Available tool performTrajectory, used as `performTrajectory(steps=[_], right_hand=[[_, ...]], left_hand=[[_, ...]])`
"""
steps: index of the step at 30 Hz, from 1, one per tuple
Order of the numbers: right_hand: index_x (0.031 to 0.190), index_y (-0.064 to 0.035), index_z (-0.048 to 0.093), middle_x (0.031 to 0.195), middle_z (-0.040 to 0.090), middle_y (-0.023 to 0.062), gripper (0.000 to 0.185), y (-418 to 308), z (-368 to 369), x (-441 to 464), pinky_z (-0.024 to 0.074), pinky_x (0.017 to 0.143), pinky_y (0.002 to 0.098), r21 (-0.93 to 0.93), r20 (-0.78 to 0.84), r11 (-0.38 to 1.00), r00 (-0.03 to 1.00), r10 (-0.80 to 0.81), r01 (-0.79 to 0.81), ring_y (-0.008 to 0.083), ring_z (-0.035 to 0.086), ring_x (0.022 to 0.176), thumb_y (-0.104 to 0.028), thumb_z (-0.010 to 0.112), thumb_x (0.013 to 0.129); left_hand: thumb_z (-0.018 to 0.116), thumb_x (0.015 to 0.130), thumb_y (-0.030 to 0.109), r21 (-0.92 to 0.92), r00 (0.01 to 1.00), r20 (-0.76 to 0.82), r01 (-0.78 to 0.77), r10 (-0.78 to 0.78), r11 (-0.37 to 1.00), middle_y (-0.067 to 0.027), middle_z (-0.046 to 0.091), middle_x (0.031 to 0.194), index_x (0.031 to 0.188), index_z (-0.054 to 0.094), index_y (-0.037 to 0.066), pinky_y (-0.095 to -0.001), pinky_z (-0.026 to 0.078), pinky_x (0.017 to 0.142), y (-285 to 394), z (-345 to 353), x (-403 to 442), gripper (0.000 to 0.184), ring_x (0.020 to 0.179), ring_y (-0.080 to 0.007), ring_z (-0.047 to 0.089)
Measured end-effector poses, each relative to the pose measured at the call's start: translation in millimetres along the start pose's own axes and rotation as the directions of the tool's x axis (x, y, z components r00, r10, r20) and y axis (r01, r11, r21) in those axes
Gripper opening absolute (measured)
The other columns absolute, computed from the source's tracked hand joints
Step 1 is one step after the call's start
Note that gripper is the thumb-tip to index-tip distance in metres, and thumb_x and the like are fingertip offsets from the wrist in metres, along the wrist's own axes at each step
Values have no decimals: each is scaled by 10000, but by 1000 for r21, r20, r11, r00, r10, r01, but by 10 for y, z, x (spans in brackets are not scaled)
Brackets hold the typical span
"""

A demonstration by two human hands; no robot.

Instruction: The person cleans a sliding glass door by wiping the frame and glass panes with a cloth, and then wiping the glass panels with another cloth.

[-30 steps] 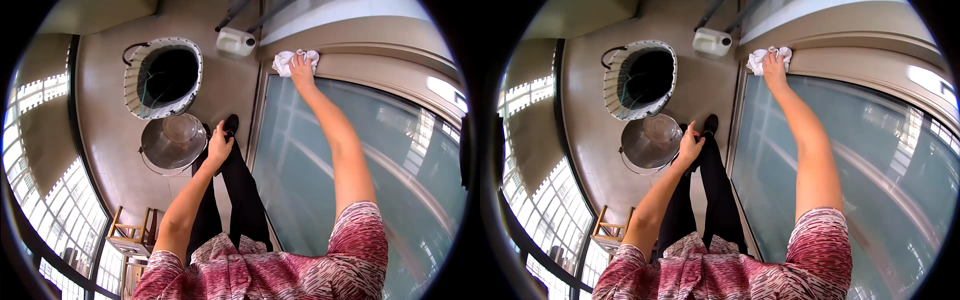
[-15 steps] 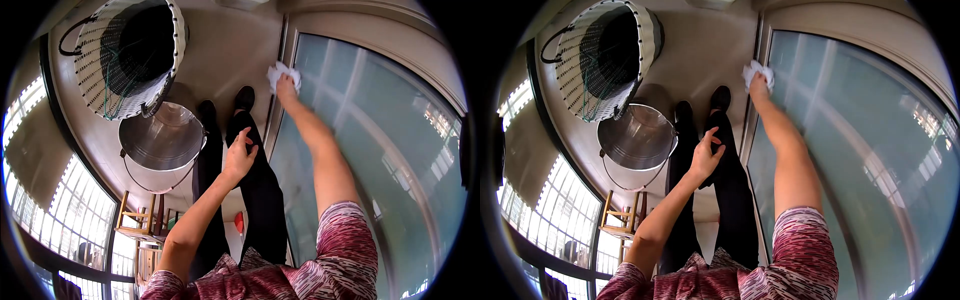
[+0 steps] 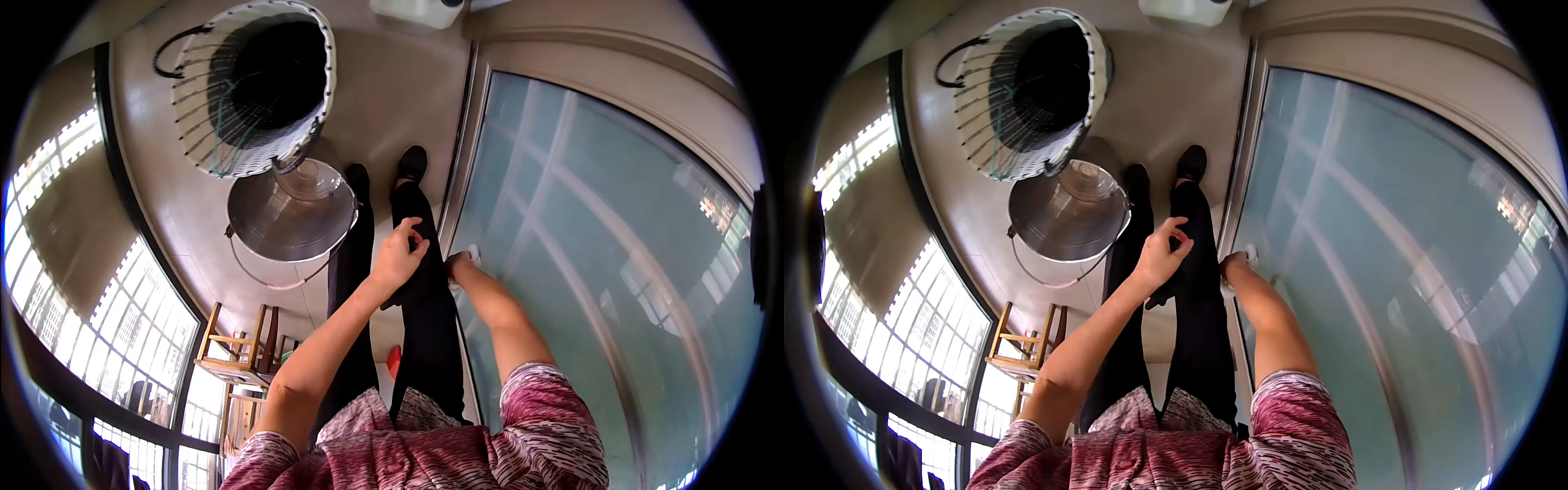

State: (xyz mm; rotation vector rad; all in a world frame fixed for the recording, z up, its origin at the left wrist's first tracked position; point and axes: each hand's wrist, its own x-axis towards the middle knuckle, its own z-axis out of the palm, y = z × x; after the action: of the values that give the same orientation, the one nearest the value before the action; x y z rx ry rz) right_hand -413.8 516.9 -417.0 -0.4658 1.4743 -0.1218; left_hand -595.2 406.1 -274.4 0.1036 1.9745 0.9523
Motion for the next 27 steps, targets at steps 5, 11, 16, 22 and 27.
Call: performTrajectory(steps=[5,11,16,22,27], right_hand=[[1001,-78,668,1028,658,138,320,386,-356,-721,493,780,403,757,19,622,959,282,-198,281,640,945,-257,613,741],[1058,13,618,966,659,90,241,436,-890,-2176,522,744,332,821,-420,-229,826,377,522,184,648,847,-139,562,879],[1197,13,518,1118,612,131,377,-199,-1373,-3624,507,860,350,506,-724,-610,685,85,610,220,622,978,-243,476,924],[1230,25,492,1180,577,145,412,-960,-1526,-4182,469,927,365,507,-765,-665,642,-54,549,237,584,1051,-231,461,909],[1221,17,502,1172,579,149,368,-1277,-1537,-3991,472,926,376,539,-762,-618,644,-68,572,239,589,1040,-183,437,919]], left_hand=[[671,762,151,-106,1000,-11,0,-2,994,-120,649,824,1110,556,33,-333,460,639,409,-469,-434,385,647,-220,580],[710,788,198,-434,992,-34,93,-120,896,-70,607,933,1194,525,35,-263,439,795,611,-1058,-827,475,893,-133,550],[700,797,376,-437,976,-133,97,-171,894,-116,570,1119,1360,332,-36,-257,420,865,1044,-1630,-1266,788,1005,-171,527],[621,875,253,-808,1000,-25,-30,16,588,-40,603,1006,1171,534,10,-248,441,811,1399,-1954,-1895,393,890,-112,559],[588,880,140,-582,864,-487,-430,128,690,-16,638,898,993,637,-20,-236,455,744,1400,-2178,-2345,201,796,-89,560]])
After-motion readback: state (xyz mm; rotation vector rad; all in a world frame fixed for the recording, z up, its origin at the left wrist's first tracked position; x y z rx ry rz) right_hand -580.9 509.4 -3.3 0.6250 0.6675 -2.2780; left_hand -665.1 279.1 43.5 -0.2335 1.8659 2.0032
